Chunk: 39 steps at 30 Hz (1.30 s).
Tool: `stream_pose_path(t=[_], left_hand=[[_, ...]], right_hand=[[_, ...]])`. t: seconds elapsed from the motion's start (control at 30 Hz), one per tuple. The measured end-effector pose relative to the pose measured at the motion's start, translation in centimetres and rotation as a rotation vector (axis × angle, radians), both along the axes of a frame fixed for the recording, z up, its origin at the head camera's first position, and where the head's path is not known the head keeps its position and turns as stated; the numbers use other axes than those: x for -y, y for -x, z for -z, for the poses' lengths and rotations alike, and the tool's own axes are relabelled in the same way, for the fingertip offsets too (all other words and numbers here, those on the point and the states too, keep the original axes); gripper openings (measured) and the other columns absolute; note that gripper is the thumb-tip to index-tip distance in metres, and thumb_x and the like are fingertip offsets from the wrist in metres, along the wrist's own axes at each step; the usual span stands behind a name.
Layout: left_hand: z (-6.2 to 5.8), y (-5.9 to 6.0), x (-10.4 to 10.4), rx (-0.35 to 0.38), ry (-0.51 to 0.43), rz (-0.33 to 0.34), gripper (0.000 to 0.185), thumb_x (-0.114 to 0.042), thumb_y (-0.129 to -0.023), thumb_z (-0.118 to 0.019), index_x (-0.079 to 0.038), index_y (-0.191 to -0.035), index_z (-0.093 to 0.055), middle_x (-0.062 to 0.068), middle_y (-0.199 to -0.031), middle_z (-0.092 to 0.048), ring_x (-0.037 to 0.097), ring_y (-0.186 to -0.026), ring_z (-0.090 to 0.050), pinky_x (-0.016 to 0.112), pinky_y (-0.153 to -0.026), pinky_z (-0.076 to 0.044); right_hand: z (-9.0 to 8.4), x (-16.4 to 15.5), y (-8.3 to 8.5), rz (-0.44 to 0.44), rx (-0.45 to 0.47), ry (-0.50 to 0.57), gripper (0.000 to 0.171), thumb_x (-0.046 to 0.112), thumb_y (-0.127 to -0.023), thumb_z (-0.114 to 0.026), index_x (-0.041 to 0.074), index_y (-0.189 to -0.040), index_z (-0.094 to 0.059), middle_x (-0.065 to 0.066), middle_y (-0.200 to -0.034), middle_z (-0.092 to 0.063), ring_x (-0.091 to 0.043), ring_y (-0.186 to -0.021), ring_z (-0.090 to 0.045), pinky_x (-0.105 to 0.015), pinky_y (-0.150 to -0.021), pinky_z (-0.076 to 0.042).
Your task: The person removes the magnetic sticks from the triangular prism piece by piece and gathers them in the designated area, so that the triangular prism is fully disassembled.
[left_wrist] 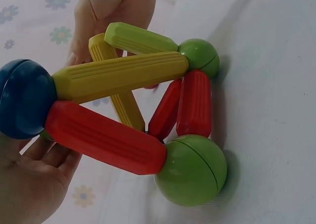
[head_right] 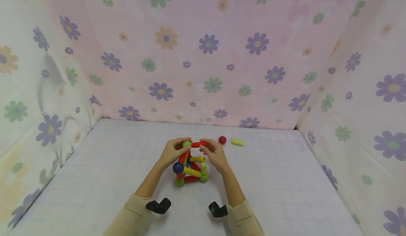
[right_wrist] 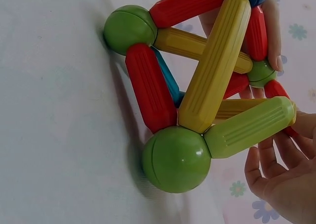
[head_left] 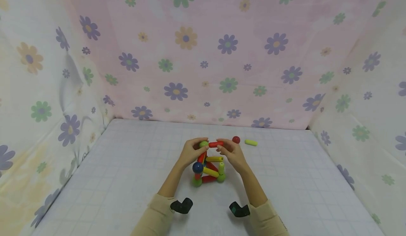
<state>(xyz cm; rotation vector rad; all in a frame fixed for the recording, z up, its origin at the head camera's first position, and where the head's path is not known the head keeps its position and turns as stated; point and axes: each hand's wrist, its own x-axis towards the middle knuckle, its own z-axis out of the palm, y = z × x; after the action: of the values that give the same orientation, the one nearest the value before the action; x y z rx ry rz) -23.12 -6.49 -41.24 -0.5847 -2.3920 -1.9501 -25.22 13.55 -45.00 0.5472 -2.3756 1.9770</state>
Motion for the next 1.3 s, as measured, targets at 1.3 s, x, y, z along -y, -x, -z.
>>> stream_pose_path(t=[1.3], left_hand=[[1.2,0.1,-0.6,0.055,-0.059,-0.065,0.034,-0.003,-0.089,-0.058,0.008,-0.121,-0.057,0.024,-0.117,-0.061,0.032,-0.099,-0.062,0.035,-0.085,-0.052]], right_hand=[[-1.0,-4.2,-2.0,0.249,-0.058,0.033,0.030,0.001,-0.087,-0.063,-0.013,-0.114,-0.059,-0.011,-0.089,-0.067,-0.012,-0.075,-0.063,-0.020,-0.069,-0.052]])
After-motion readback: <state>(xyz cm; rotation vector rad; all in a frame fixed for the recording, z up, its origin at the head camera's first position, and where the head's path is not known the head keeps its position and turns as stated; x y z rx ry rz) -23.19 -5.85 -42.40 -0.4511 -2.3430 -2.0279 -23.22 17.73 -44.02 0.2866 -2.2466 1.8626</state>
